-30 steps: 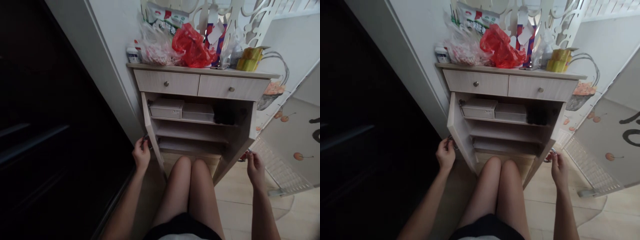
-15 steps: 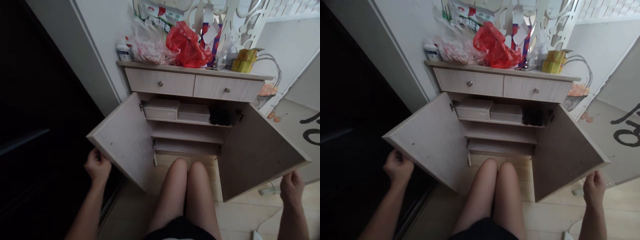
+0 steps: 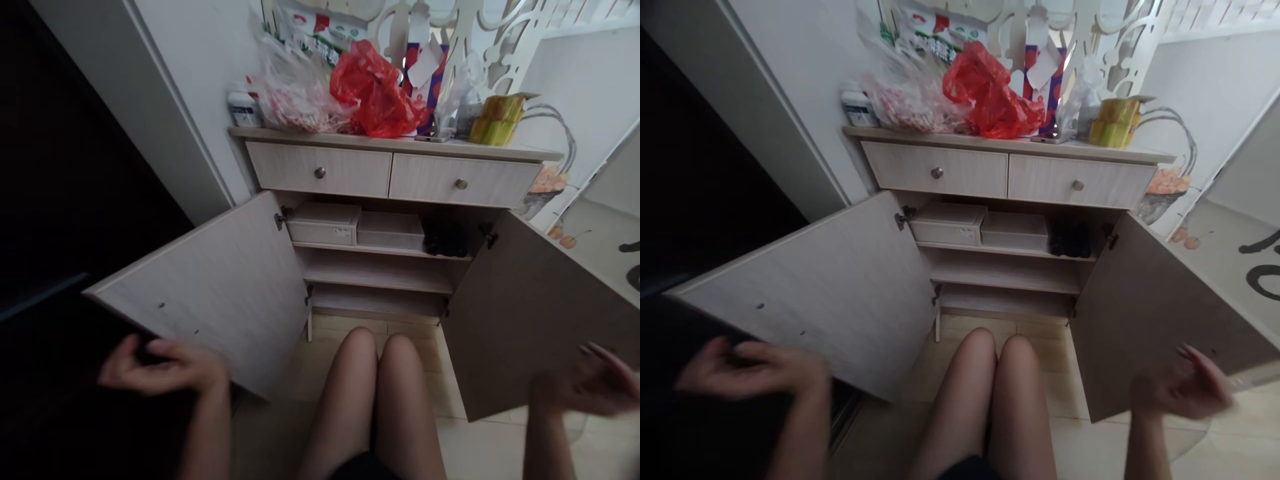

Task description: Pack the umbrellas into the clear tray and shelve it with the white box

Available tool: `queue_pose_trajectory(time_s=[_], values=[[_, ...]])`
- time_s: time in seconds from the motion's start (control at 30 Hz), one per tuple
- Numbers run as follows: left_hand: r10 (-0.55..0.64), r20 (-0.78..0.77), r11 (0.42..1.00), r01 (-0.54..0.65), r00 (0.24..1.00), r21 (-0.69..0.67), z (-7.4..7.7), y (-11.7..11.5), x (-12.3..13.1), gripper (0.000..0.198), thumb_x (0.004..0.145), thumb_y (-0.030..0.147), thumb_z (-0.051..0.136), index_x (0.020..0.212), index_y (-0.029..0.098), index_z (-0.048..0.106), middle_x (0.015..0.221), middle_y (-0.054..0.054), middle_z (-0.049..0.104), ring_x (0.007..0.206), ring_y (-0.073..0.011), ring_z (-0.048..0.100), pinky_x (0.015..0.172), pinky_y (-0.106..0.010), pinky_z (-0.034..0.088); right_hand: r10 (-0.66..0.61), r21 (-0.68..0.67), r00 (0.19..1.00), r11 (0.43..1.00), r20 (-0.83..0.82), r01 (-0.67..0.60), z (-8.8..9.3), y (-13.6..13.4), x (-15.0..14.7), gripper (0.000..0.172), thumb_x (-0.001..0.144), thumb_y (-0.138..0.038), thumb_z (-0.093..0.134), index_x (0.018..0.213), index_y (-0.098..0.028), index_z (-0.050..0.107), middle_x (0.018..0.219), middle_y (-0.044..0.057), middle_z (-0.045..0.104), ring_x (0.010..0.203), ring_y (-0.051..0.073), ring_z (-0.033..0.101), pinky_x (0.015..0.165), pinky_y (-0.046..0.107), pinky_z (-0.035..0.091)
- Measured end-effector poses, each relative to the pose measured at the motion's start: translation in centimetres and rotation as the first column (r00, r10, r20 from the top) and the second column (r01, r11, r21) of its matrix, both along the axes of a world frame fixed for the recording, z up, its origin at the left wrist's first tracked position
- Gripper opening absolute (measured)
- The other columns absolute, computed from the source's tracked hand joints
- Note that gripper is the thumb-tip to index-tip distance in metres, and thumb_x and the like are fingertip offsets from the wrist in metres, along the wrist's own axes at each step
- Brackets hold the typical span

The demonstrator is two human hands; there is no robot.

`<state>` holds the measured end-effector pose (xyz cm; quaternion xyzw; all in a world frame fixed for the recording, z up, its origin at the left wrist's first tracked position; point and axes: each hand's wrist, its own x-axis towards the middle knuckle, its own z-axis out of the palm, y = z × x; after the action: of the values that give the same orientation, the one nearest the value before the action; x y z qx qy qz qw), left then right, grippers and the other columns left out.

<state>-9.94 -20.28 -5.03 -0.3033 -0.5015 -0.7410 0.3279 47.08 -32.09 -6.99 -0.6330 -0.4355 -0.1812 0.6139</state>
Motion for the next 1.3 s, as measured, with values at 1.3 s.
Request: queue_pose_trajectory(time_s=[1.3], values=[[-0.877, -0.467, 0.476, 0.076, 0.113, -0.876, -1.1, 3.3, 13.0, 0.034, 0.086, 0.003, 0.052, 0.103, 0.024, 0.072, 0.084, -0.005, 0.073, 0.085, -0.0209, 0.061, 0.079, -0.036, 0.039, 0.579, -0.586, 0.769, 0.733, 0.271, -0.346, -0.6, 5.1, -9.2, 0.036, 0.101, -0.042, 0.043, 0.095, -0.028, 0.076, 0.084, 0.007, 0.072, 0.077, 0.022, 0.063, 0.070, 0.032, 0.047]])
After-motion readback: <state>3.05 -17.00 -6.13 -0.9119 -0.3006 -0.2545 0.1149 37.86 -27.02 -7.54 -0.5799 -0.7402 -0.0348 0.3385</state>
